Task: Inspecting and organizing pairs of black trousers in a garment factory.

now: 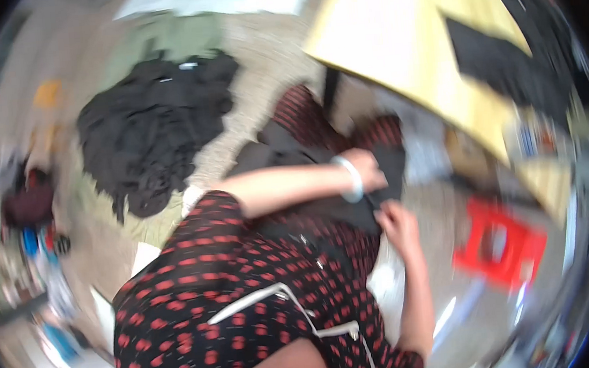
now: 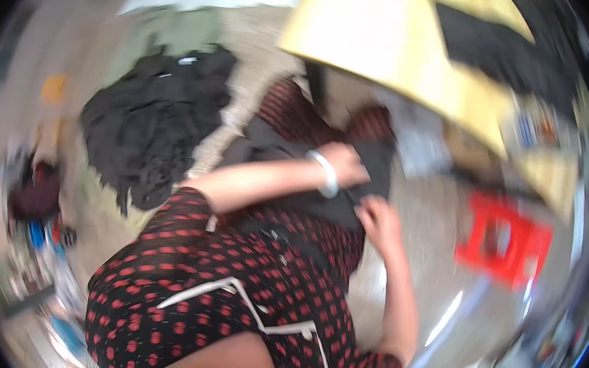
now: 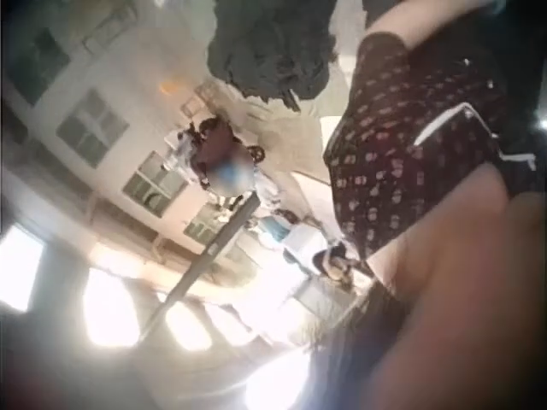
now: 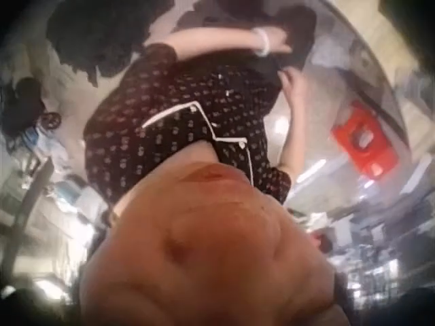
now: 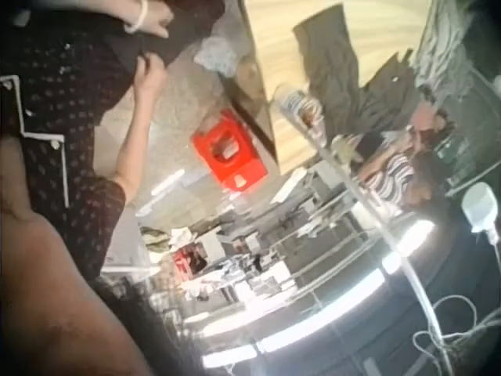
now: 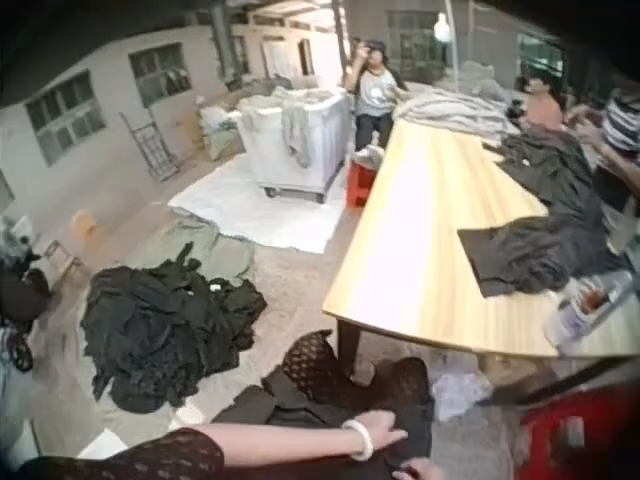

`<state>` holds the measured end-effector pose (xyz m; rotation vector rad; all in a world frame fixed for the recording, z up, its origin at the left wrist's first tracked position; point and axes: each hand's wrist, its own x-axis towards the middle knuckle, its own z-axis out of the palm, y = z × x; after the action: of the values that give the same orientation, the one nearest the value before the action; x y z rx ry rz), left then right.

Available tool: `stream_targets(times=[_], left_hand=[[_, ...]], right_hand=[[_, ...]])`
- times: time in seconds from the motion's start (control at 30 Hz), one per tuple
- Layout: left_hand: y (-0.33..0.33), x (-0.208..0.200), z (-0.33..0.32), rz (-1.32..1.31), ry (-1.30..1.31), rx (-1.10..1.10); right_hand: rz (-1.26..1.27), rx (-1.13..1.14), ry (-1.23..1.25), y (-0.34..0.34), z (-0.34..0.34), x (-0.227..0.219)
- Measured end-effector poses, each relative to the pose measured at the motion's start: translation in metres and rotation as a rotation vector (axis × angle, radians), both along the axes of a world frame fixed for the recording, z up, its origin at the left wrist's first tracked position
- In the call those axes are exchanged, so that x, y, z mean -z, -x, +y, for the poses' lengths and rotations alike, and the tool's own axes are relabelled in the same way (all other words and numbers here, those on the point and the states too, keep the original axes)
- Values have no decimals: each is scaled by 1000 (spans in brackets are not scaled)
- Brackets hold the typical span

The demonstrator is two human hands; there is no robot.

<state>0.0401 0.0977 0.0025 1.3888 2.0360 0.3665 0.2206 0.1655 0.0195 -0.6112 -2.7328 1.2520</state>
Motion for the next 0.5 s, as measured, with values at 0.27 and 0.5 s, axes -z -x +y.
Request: stream_targets(times=[0.27,0.5], left_hand=[[-36,20,5,-127,-115,-363],[-25,36,8,-301,-74,-670]], right_hand=[[2,-125,-148,22,9,-15],[-175,-265,-25,25,45,-3]])
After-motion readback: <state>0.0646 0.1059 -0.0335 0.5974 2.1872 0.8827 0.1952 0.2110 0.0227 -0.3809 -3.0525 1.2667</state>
